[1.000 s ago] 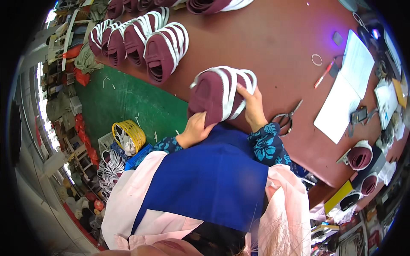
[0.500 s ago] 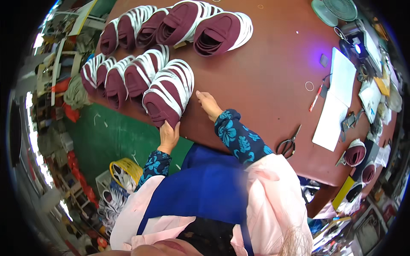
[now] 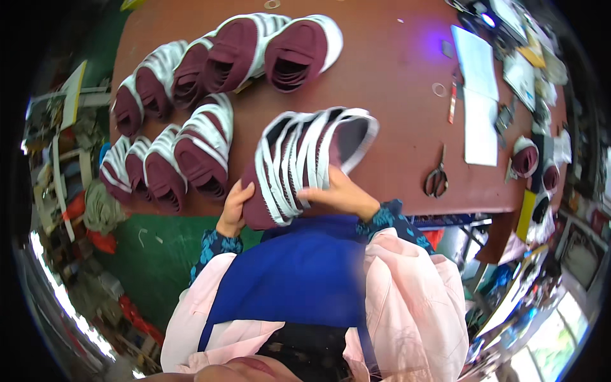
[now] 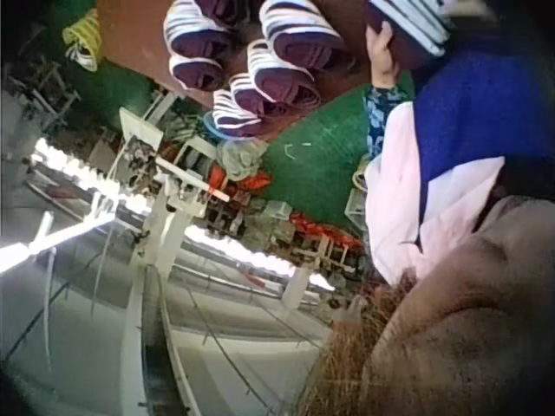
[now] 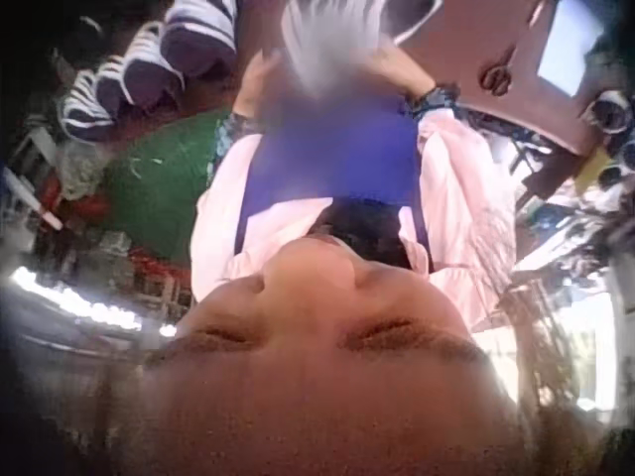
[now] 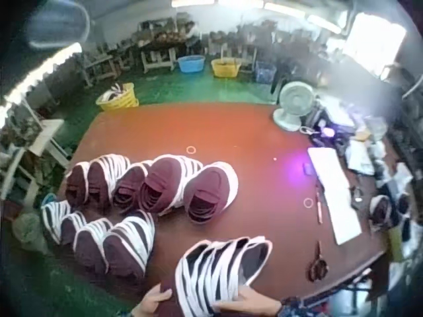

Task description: The worker is assembling, checking, and stacking shoe uppers and components on a factory production floor.

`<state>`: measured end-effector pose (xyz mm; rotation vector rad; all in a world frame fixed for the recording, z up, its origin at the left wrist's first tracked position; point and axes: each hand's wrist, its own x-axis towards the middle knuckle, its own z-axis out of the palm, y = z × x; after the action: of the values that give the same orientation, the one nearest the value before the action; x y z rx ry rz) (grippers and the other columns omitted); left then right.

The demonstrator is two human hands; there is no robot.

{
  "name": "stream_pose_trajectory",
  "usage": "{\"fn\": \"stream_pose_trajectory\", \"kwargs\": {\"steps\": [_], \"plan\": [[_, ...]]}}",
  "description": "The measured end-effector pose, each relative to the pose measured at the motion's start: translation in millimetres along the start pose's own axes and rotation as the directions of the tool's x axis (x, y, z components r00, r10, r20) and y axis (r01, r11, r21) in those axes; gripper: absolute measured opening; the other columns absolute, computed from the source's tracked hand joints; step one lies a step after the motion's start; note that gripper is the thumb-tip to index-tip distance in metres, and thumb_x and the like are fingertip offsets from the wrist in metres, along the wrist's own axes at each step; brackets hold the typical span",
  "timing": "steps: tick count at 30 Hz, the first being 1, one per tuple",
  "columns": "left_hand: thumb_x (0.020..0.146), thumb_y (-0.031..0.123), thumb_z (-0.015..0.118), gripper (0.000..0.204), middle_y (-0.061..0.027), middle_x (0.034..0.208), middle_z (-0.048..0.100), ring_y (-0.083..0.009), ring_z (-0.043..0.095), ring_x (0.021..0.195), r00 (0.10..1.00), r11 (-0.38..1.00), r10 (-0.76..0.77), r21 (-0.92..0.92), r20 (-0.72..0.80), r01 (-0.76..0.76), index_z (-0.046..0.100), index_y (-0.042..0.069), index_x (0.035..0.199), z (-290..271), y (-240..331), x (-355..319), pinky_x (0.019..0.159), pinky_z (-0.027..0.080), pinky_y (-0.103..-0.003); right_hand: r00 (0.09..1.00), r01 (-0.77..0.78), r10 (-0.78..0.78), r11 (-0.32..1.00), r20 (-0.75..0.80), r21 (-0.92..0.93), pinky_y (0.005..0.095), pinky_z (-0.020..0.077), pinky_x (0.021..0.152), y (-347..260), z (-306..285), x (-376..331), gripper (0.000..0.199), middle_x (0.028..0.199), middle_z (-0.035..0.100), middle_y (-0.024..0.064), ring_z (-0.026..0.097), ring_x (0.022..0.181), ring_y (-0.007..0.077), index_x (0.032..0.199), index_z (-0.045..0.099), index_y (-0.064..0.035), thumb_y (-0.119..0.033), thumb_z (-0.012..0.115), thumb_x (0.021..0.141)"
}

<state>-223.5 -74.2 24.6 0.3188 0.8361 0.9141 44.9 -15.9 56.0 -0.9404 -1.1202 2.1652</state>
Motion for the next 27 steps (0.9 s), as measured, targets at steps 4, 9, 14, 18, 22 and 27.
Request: {"fn": "stream_pose_trajectory", "kwargs": {"steps": [4, 9, 14, 18, 22, 27], "plan": [[0.105, 0.036, 0.049, 0.05, -0.0161, 0.135, 0.06, -0.0246, 0.061, 0.12, 0.89, 0.834, -0.435, -0.312, 0.137, 0.455, 0.052, -0.002, 0.137, -3.5, -41.2, 66.0, 0.105, 0.048, -0.039, 0.945, -0.03, -0.123, 0.891, -0.304, -0.454, 0.038, 0.0513, 0.091, 2.9, 4.9, -29.2, 0.046, 0.107, 0.071, 0.0176, 0.069, 0.102, 0.0272, 0.123, 0.06, 0.0033, -0.027, 0.073, 0.09], [0.106, 0.04, 0.047, 0.051, -0.0147, 0.135, 0.061, -0.022, 0.059, 0.122, 0.911, 0.904, -0.41, 0.113, -0.047, 0.412, 0.055, -0.002, 0.135, -24.0, -119.0, 105.7, 0.105, 0.045, -0.036, 0.845, -0.262, 0.049, 0.906, -0.533, -0.332, 0.0373, 0.0529, 0.086, 91.8, -45.7, -37.3, 0.047, 0.101, 0.074, 0.0173, 0.071, 0.094, 0.0251, 0.112, 0.069, 0.0032, -0.037, 0.073, 0.089], [0.109, 0.035, 0.042, 0.046, -0.0119, 0.125, 0.065, -0.0186, 0.062, 0.112, 0.962, 0.951, -0.17, 0.219, -0.215, 0.217, 0.057, -0.004, 0.129, 0.3, -121.7, 98.9, 0.099, 0.047, -0.033, 0.904, -0.209, 0.108, 0.956, -0.413, -0.207, 0.0329, 0.0532, 0.084, 81.2, -50.1, -54.5, 0.039, 0.102, 0.074, 0.013, 0.068, 0.093, 0.017, 0.112, 0.07, 0.0037, -0.029, 0.072, 0.092], [0.102, 0.023, 0.054, 0.031, -0.0119, 0.11, 0.065, -0.0208, 0.062, 0.101, 0.956, 0.669, 0.15, 0.738, -0.251, 0.089, 0.055, -0.002, 0.121, -11.1, -122.2, 110.4, 0.092, 0.048, -0.035, 0.92, -0.176, 0.123, 0.978, -0.372, -0.111, 0.033, 0.0534, 0.084, 94.9, -56.0, -63.7, 0.04, 0.103, 0.074, 0.0116, 0.067, 0.094, 0.0154, 0.114, 0.069, 0.0037, -0.029, 0.074, 0.091], [0.086, 0.005, 0.068, 0.049, -0.0192, 0.127, 0.053, -0.034, 0.052, 0.118, 0.677, -0.074, 0.697, 0.963, 0.235, -0.259, 0.048, 0.0, 0.13, 7.7, -48.0, 156.6, 0.1, 0.043, -0.044, 0.906, -0.163, 0.044, 0.954, -0.422, -0.251, 0.0366, 0.0535, 0.084, 127.4, -49.9, -60.2, 0.044, 0.101, 0.074, 0.0169, 0.071, 0.095, 0.025, 0.111, 0.069, 0.0039, -0.034, 0.072, 0.09], [0.077, 0.014, 0.078, 0.066, -0.0192, 0.135, 0.05, -0.0384, 0.047, 0.126, 0.668, -0.672, 0.449, 0.717, 0.593, -0.184, 0.048, -0.003, 0.134, 14.9, 37.7, 236.1, 0.107, 0.039, -0.047, 0.882, -0.113, -0.13, 0.875, -0.453, -0.47, 0.0468, 0.0515, 0.083, 102.3, -37.1, -53.9, 0.043, 0.099, 0.069, 0.0251, 0.066, 0.091, 0.0414, 0.105, 0.068, 0.0017, -0.039, 0.07, 0.089]]}}
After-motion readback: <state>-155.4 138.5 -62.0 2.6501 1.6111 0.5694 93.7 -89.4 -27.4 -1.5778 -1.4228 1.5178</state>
